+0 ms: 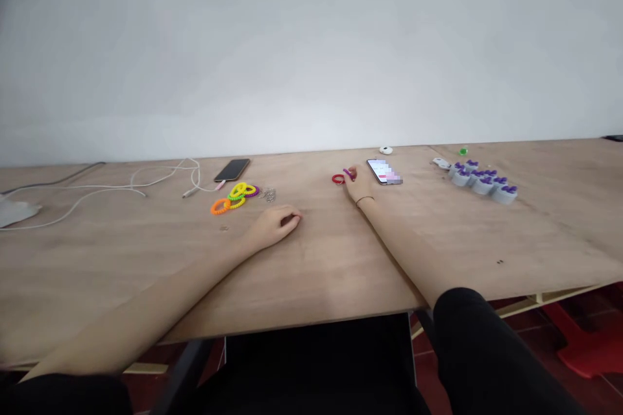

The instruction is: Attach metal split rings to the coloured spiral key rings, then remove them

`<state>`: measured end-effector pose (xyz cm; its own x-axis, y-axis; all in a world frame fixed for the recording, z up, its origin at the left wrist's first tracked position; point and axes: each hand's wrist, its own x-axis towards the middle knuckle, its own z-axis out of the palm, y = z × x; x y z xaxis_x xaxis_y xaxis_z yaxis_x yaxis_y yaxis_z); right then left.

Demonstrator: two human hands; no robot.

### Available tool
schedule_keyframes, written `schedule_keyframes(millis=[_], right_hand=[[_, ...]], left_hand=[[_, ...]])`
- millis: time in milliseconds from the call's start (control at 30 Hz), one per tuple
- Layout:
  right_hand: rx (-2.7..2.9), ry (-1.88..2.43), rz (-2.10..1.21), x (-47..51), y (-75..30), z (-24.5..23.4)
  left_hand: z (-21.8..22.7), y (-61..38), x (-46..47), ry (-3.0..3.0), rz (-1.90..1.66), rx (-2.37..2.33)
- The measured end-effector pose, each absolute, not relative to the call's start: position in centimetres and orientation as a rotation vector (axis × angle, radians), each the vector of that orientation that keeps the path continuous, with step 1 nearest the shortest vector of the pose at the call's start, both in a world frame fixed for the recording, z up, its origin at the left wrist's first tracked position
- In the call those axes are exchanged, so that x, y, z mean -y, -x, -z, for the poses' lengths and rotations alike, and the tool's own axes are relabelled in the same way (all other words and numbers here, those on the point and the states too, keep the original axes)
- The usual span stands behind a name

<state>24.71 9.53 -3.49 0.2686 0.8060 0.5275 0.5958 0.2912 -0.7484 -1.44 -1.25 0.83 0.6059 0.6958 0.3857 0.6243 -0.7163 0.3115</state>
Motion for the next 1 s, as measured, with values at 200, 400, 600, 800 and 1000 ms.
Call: schedule_keyframes(millis=[200, 400, 600, 800, 1000], right_hand=[[1.604, 1.385, -0.169, -9.0, -23.7, 3.0], [2.127, 1.171, 0.150, -6.5, -20.7, 2.1], [2.465, 1.053, 0.192, -5.6, -15.4, 0.8], [2.663, 0.936, 0.367, -6.4, -10.3, -1.1], [2.843, 0.924, 0.527, -6.8, -7.7, -2.3]], left_hand=[[-0.7, 1.4, 1.1, -2.737, -0.694, -1.083], [-0.9, 2.1, 1.2, -2.795, -0.613, -0.972], [-0.8, 4.3, 1.6, -2.744, -0.628, -1.000], [-0.6, 4.4, 1.7, -2.754, -0.581, -1.005], [-0.8, 3.9, 1.6, -2.730, -0.614, -0.989]])
